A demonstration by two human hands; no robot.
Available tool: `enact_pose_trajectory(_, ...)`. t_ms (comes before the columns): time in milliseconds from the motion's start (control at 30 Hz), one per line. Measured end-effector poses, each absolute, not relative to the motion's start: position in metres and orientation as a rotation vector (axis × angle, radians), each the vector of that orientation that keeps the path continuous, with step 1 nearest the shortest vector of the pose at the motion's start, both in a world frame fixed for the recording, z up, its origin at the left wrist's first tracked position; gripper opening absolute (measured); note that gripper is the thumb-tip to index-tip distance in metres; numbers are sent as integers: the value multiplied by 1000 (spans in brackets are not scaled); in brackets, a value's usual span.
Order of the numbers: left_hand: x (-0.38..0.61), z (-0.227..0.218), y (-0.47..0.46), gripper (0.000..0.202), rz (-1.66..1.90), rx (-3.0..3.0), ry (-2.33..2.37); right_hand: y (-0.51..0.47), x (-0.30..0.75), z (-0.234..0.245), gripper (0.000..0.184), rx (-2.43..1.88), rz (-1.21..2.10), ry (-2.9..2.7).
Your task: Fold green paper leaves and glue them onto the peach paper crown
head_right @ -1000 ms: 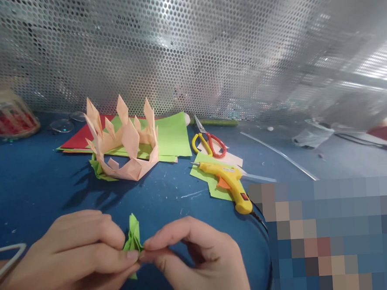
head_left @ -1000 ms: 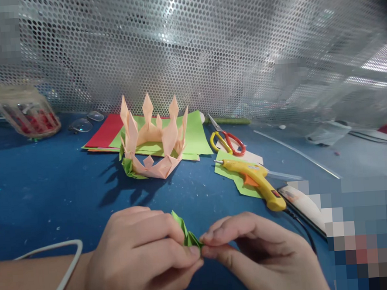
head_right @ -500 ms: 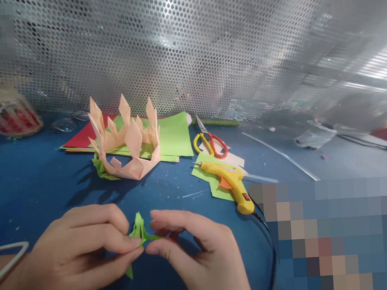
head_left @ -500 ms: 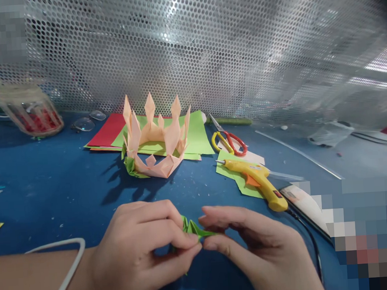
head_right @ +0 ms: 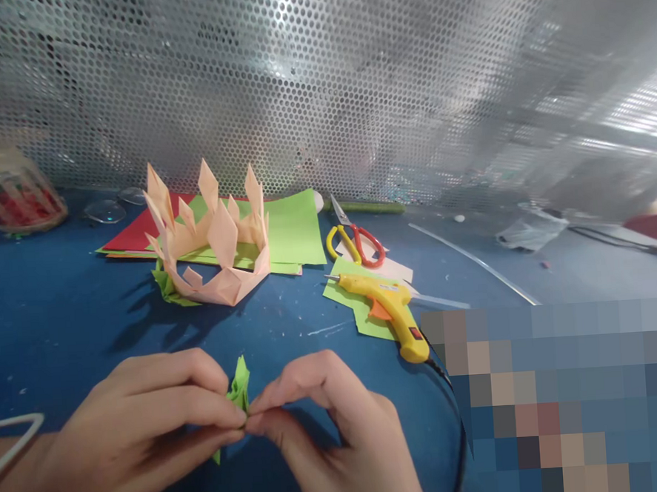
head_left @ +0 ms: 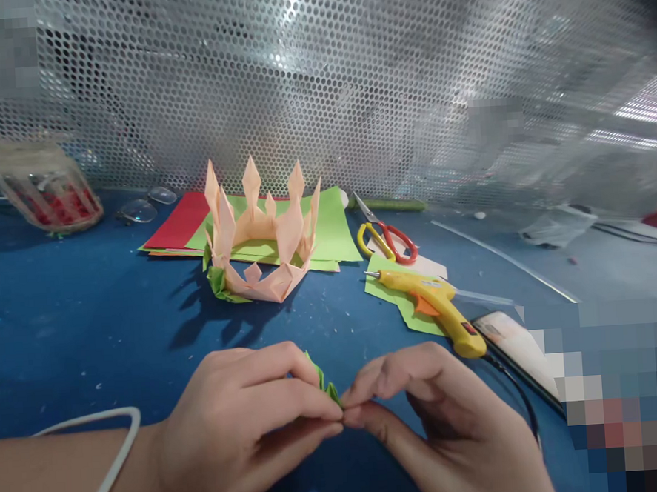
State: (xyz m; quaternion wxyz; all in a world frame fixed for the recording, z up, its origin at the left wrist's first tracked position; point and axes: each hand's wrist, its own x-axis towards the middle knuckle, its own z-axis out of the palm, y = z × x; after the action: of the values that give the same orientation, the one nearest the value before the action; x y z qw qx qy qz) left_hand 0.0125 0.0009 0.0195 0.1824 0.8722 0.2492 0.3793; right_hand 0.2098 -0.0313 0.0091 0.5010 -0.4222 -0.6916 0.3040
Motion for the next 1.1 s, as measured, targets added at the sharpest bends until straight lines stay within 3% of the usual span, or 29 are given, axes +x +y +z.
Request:
enact_pose_trajectory(233,13,23,4,11,1103,2361,792,-29,209,8,25,-1096,633,-1765)
enact_pose_trajectory(367,13,22,4,12,1094,2377,766,-29,208,9,19,-1131,667,-1748)
enact_pose_trajectory(633,12,22,5,19,1054,2439,666,-30,205,12,26,-1060,878,-1732)
enact_pose_trajectory(1100,10,21,6,16,1053,2455,713,-25,208,13,24,-1079,846,-1673)
